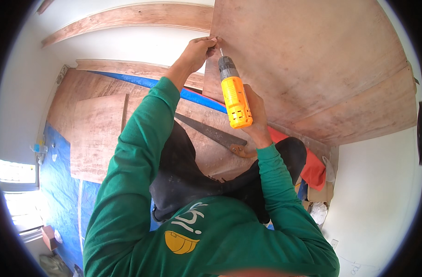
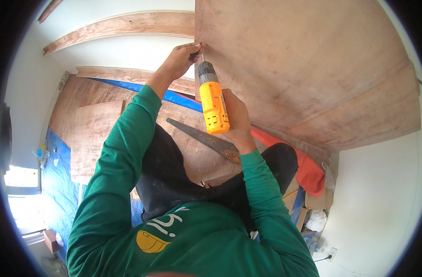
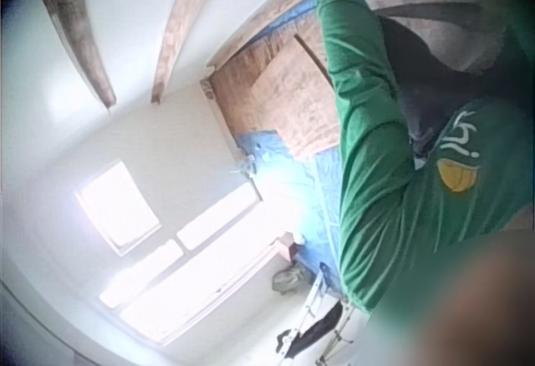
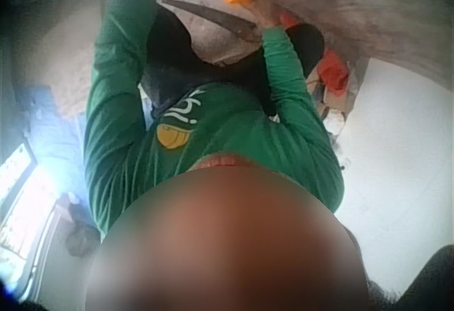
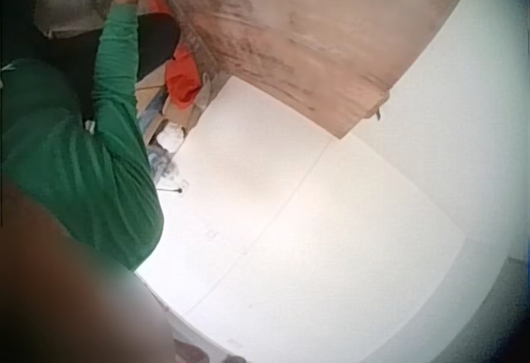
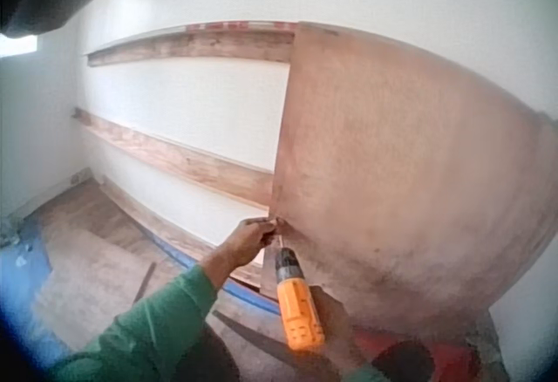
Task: The person installs a large curved wooden panel onto a wall using a cordless drill. They position the panel, align it with existing wooden supports, and drive screws into the panel to secure it in place.
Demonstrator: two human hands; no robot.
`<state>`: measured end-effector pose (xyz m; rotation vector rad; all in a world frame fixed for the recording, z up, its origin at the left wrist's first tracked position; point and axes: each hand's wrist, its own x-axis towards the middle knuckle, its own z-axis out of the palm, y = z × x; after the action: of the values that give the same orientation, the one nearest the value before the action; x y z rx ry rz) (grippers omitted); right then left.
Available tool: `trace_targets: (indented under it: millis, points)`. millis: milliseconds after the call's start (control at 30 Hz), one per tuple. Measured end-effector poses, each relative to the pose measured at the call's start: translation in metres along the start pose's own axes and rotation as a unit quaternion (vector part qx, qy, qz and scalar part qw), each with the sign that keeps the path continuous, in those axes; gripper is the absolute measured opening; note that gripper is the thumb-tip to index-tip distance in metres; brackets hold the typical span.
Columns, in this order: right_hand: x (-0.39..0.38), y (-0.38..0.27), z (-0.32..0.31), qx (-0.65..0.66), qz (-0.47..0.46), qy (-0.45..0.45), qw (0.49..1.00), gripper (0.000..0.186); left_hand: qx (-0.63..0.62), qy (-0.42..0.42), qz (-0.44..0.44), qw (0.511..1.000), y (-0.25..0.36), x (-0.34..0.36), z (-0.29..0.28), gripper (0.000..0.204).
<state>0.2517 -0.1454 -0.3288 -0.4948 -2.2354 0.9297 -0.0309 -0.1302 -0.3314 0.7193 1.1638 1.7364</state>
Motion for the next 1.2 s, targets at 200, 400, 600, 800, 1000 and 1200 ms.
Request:
trace_targets:
  millis: [200,400,600,800,1000,1200]
  points:
    - [0.002,-0.002,0.000,-0.016,-0.013,0.006,1.000,0.036,-0.038,0.015,-0.010,0.999,0.000,-0.001,0.004,0.025]
    - [0.002,-0.004,0.004,-0.008,0.001,0.014,1.000,0.033,-0.042,0.003,-0.005,0.999,0.003,-0.004,0.004,0.026]
    - [0.004,-0.007,0.003,-0.035,-0.021,0.012,0.999,0.035,-0.021,0.015,-0.016,1.000,0.006,-0.005,0.006,0.026]
    - [0.006,-0.009,0.003,-0.100,-0.018,0.006,0.995,0.036,0.044,0.040,-0.039,0.997,0.010,-0.004,0.009,0.025]
    - [0.008,-0.003,0.008,-0.142,0.011,-0.020,0.990,0.035,0.026,0.041,-0.032,0.998,0.010,-0.006,0.016,0.025]
    - [0.007,-0.005,0.015,-0.145,0.039,-0.009,0.989,0.037,0.009,0.041,-0.018,0.999,0.005,-0.008,0.018,0.027]
